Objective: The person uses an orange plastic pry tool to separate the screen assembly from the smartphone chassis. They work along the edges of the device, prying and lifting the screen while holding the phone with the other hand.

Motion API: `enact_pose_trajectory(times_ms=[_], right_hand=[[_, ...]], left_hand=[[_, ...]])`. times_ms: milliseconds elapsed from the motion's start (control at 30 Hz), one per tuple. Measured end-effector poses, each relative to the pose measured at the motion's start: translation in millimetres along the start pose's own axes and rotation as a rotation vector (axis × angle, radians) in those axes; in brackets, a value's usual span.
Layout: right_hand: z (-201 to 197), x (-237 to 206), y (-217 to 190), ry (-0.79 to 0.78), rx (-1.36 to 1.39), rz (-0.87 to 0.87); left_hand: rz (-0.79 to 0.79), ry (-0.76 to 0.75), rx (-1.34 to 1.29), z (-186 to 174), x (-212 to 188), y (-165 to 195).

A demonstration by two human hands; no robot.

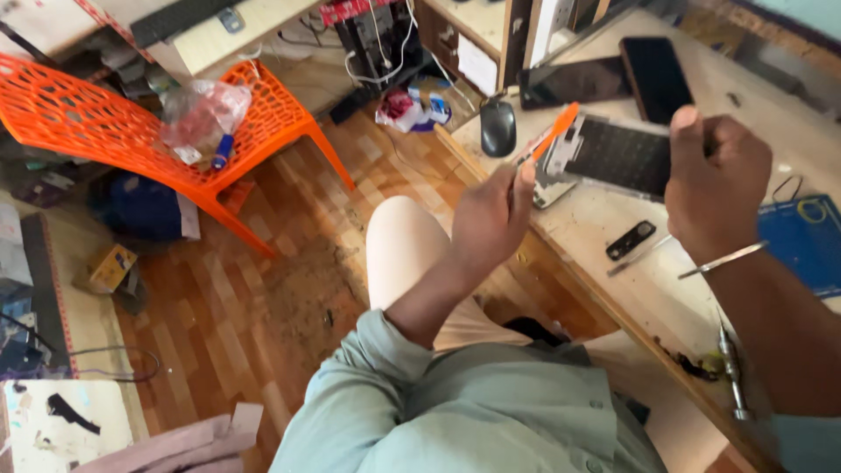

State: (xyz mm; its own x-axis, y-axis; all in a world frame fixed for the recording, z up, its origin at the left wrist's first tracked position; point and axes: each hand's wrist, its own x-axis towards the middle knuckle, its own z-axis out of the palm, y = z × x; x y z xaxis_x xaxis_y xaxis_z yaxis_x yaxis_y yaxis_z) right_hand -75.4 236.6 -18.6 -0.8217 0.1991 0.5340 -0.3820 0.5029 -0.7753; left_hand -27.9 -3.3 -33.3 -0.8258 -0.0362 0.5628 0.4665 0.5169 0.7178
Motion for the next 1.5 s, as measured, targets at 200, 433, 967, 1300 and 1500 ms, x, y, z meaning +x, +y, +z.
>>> enact_pose_trajectory(times_ms=[200, 433, 967, 1300, 1500], right_hand=[[2, 3, 2, 0.015, 0.235, 0.092], [3, 2, -14, -0.036, 0.417, 0.064], [-1, -4, 6, -0.016, -0.166, -0.06], [-2, -3, -2, -0.013, -0.163, -0.056], [-6, 3, 1, 0.048, -0.128, -0.089]], left_hand=[[0.024, -0.113, 0.014, 0, -8, 8], [-0.027, -0.046, 0.089, 3, 5, -22], [-0.025, -0.044, -0.046, -1, 2, -3], [-0.097, -0.077, -0.098, 1, 0, -9], [-0.02, -0.128, -0.042, 4, -7, -6]])
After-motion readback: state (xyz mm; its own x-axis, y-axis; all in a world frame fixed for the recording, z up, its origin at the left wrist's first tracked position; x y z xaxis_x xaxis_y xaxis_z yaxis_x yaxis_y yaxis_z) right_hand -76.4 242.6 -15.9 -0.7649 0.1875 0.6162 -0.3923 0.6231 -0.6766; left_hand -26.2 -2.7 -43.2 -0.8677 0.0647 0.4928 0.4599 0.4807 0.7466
